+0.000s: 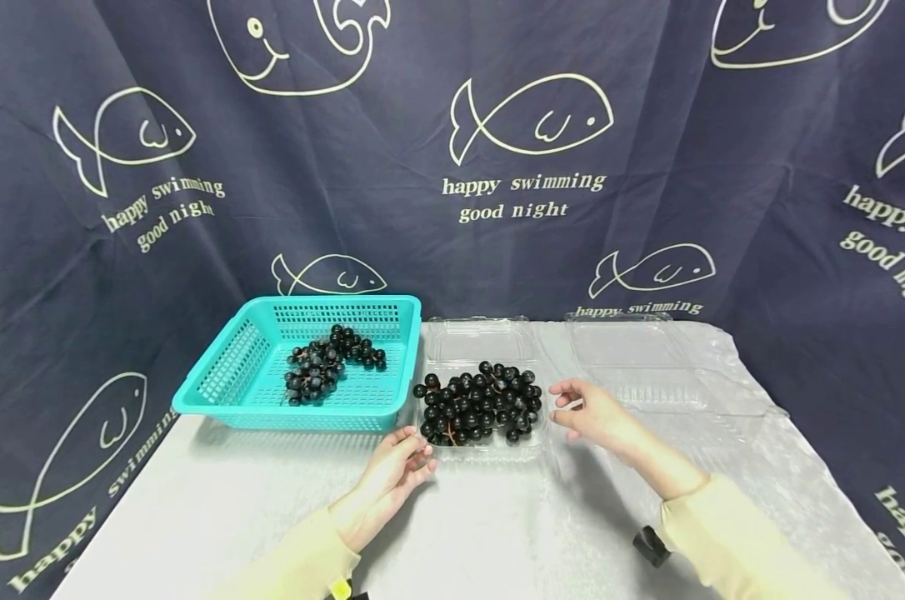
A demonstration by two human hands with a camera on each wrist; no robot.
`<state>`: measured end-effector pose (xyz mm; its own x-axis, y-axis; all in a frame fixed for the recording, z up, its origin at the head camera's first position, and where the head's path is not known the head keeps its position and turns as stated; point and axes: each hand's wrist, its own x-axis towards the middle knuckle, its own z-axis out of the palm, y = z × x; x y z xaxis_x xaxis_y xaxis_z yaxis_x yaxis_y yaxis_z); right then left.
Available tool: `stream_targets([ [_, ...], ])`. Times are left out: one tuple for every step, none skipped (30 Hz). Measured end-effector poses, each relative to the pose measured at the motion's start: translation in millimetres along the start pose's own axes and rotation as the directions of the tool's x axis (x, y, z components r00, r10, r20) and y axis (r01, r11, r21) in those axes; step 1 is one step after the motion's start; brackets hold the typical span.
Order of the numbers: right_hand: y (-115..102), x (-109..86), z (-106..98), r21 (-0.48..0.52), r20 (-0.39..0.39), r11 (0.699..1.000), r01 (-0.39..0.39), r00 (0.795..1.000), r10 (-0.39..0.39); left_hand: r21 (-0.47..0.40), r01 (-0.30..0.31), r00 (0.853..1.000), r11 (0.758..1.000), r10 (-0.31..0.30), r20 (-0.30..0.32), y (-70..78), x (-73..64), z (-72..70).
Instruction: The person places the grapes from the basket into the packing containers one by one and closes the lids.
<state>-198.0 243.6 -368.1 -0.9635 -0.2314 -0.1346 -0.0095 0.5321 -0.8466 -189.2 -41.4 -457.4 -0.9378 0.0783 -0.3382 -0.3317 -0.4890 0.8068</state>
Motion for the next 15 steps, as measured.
stream_targets([
  [-2.3,1.4,-2.3,0.003,0.007,1.000,-0.001,1.000,0.001,-0.001,0.001,1.000,1.000,-0.001,-0.002,0.0,0.2,-0.1],
  [-4.6,3.1,-4.7,0.007,0.012,1.000,-0.008,1.000,0.007,-0.001,0.002,1.000,1.000,-0.002,-0.004,-0.2,0.7,-0.5],
  [-6.8,5.0,-7.2,0.016,0.018,1.000,-0.018,1.000,0.018,0.000,0.003,1.000,1.000,-0.003,-0.006,-0.4,1.0,-0.7],
  [-8.8,6.8,-10.2,0.026,0.027,0.999,-0.024,0.999,0.023,0.000,0.007,1.000,1.000,-0.007,-0.010,-0.3,1.3,-0.7],
  [-10.6,8.8,-13.0,0.036,0.038,0.999,-0.027,0.999,0.025,-0.002,0.010,1.000,1.000,-0.010,-0.014,-0.3,1.5,-0.7],
  [-12.6,10.8,-15.7,0.050,0.049,0.998,-0.036,0.998,0.034,-0.002,0.013,1.000,1.000,-0.013,-0.016,-0.3,1.7,-0.7],
  [-14.6,12.5,-18.6,0.063,0.061,0.997,-0.044,0.997,0.040,-0.002,0.014,1.000,1.000,-0.014,-0.017,-0.6,2.0,-0.9],
  [-16.4,14.0,-21.5,0.075,0.073,0.996,-0.047,0.996,0.042,-0.001,0.015,1.000,1.000,-0.015,-0.018,-0.9,2.1,-1.0],
  [-18.2,15.7,-24.3,0.085,0.088,0.995,-0.050,0.995,0.043,-0.003,0.016,1.000,1.000,-0.016,-0.019,-1.1,2.2,-1.1],
  [-20.1,17.4,-27.0,0.092,0.101,0.994,-0.051,0.994,0.042,-0.005,0.016,1.000,1.000,-0.016,-0.019,-1.1,2.3,-1.0],
  [-22.0,19.0,-29.6,0.097,0.111,0.994,-0.050,0.993,0.040,-0.006,0.017,1.000,1.000,-0.017,-0.019,-1.3,2.5,-1.1],
  [-24.2,20.5,-32.3,0.103,0.118,0.993,-0.055,0.992,0.043,-0.006,0.016,1.000,1.000,-0.016,-0.018,-1.5,2.8,-1.2],
  [-26.2,22.1,-34.8,0.106,0.125,0.993,-0.056,0.991,0.042,-0.007,0.016,1.000,1.000,-0.016,-0.018,-1.6,3.0,-1.2],
  [-28.3,23.6,-37.4,0.109,0.128,0.992,-0.057,0.991,0.043,-0.009,0.015,1.000,1.000,-0.015,-0.018,-1.7,3.2,-1.2],
  [-30.5,25.4,-39.7,0.112,0.128,0.992,-0.059,0.991,0.044,-0.013,0.014,1.000,1.000,-0.015,-0.017,-1.6,3.3,-1.0],
])
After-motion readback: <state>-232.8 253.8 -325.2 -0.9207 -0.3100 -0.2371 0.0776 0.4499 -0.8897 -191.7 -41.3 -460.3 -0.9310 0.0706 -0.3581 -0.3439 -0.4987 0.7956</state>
